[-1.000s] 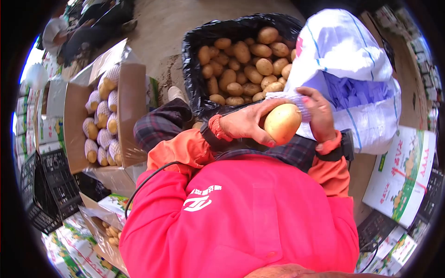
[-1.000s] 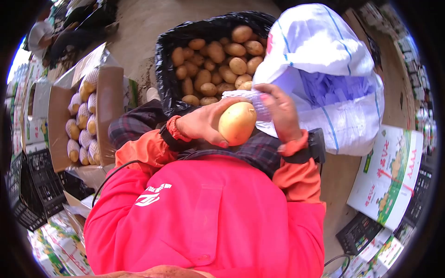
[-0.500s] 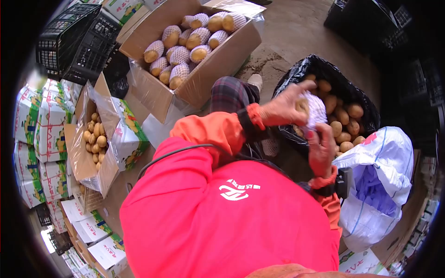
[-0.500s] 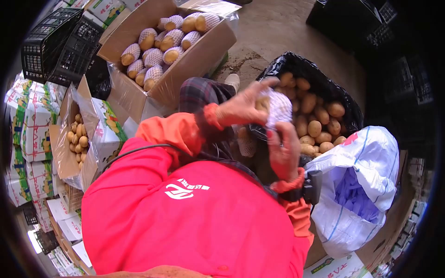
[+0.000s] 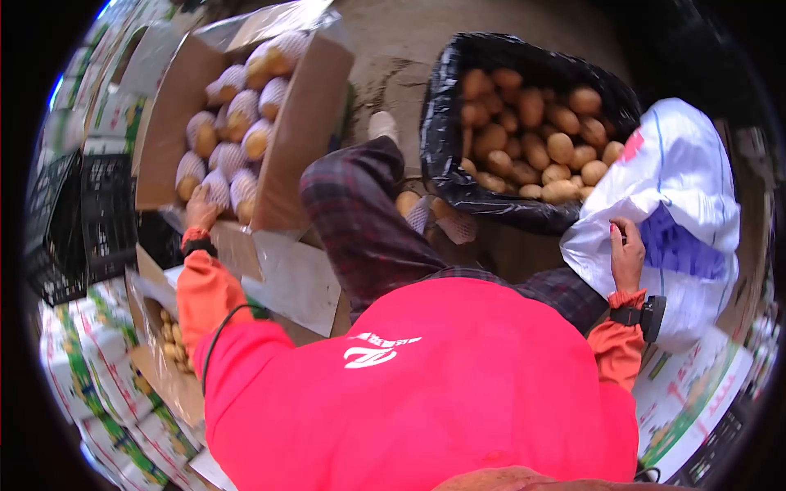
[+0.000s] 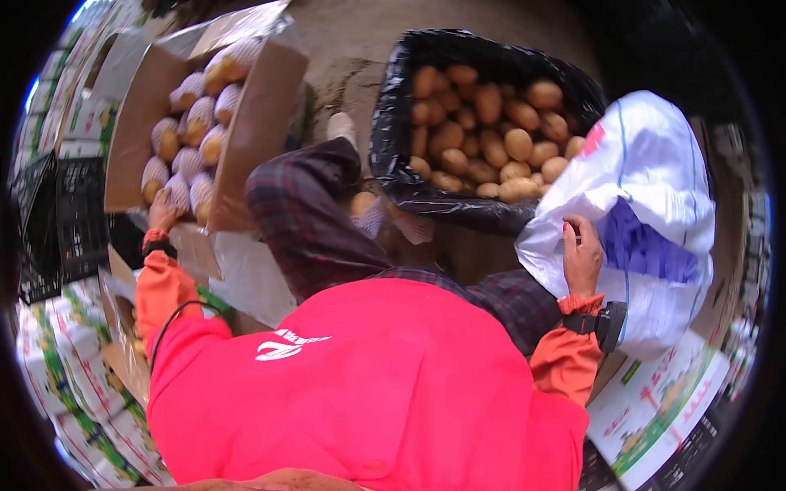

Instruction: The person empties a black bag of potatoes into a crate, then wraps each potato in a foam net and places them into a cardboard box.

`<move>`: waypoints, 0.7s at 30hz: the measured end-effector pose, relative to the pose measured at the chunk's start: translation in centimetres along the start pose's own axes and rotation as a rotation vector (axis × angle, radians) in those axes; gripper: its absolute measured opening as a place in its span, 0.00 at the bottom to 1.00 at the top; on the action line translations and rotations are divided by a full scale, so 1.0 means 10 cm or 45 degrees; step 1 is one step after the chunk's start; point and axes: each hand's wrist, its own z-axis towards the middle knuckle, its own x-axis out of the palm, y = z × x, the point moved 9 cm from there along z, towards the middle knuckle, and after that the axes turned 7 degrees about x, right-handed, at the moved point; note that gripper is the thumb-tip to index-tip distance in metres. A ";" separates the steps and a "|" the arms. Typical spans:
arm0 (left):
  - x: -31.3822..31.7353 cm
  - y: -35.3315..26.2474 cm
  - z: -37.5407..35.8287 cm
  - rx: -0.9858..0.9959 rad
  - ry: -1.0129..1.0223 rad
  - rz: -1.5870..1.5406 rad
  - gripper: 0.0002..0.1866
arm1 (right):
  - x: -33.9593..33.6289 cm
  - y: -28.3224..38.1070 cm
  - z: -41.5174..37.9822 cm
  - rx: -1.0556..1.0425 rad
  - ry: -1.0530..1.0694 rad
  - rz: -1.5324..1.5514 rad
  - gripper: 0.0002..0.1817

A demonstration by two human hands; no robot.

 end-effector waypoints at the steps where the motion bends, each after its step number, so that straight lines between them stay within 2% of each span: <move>1: -0.13 -0.26 0.19 0.068 0.044 0.045 0.24 | -0.03 -0.11 -0.01 -0.004 -0.017 -0.093 0.08; 2: -0.26 -0.57 0.33 0.124 0.088 0.090 0.22 | -0.06 -0.19 -0.01 -0.017 -0.024 -0.185 0.08; 3: -0.56 -1.19 0.47 0.282 -0.076 -0.017 0.19 | -0.05 -0.33 0.02 0.011 -0.033 -0.186 0.08; 4: -0.85 -1.86 0.58 0.401 -0.131 -0.290 0.20 | -0.06 -0.46 0.04 0.031 -0.113 -0.190 0.08; 5: -0.85 -2.27 0.76 0.547 -0.186 -0.326 0.20 | -0.04 -0.57 0.06 0.054 -0.186 -0.195 0.09; 6: -0.97 -2.99 0.81 0.507 0.018 -0.499 0.21 | 0.05 -0.69 0.08 0.085 -0.189 -0.191 0.09; 7: -0.93 -3.53 0.92 0.848 -0.068 -0.402 0.21 | 0.21 -0.73 0.10 0.004 -0.144 -0.406 0.09; 8: -0.82 -4.05 1.01 0.970 -0.009 -0.405 0.21 | 0.35 -0.78 0.12 -0.079 -0.097 -0.621 0.09; 9: -0.68 -4.56 1.07 1.010 0.142 -0.411 0.22 | 0.40 -0.86 0.13 -0.050 -0.105 -0.621 0.09; 10: -0.54 -5.02 1.10 1.046 0.293 -0.413 0.22 | 0.53 -1.02 0.15 0.121 0.024 -0.536 0.12; 11: -0.42 -5.42 1.15 1.119 0.302 -0.317 0.22 | 0.63 -1.17 0.16 0.288 0.150 -0.445 0.16; 12: -0.27 -5.77 1.22 1.191 0.308 -0.220 0.22 | 0.62 -1.23 0.18 0.312 0.140 -0.441 0.16; 14: 0.17 -6.20 1.45 1.035 0.563 0.034 0.22 | 0.66 -1.13 0.21 0.013 0.143 -0.522 0.15; 15: 0.33 -6.34 1.53 1.057 0.568 0.042 0.22 | 0.59 -1.02 0.22 0.040 0.180 -0.560 0.14; 16: 0.49 -6.43 1.62 1.045 0.473 0.192 0.21 | 0.51 -0.94 0.22 0.063 0.179 -0.559 0.14; 17: 0.66 -6.53 1.70 1.032 0.377 0.338 0.19 | 0.39 -0.78 0.23 -0.043 0.079 -0.535 0.11; 18: 0.87 -6.62 1.79 1.058 0.386 0.340 0.19 | 0.27 -0.67 0.22 -0.144 -0.020 -0.513 0.08; 20: 1.09 -6.59 2.05 0.925 0.170 0.361 0.14 | 0.12 -0.83 0.16 0.038 -0.066 -0.633 0.07; 21: 1.14 -6.59 2.05 0.880 0.278 0.458 0.15 | 0.02 -0.82 0.18 -0.012 -0.135 -0.700 0.08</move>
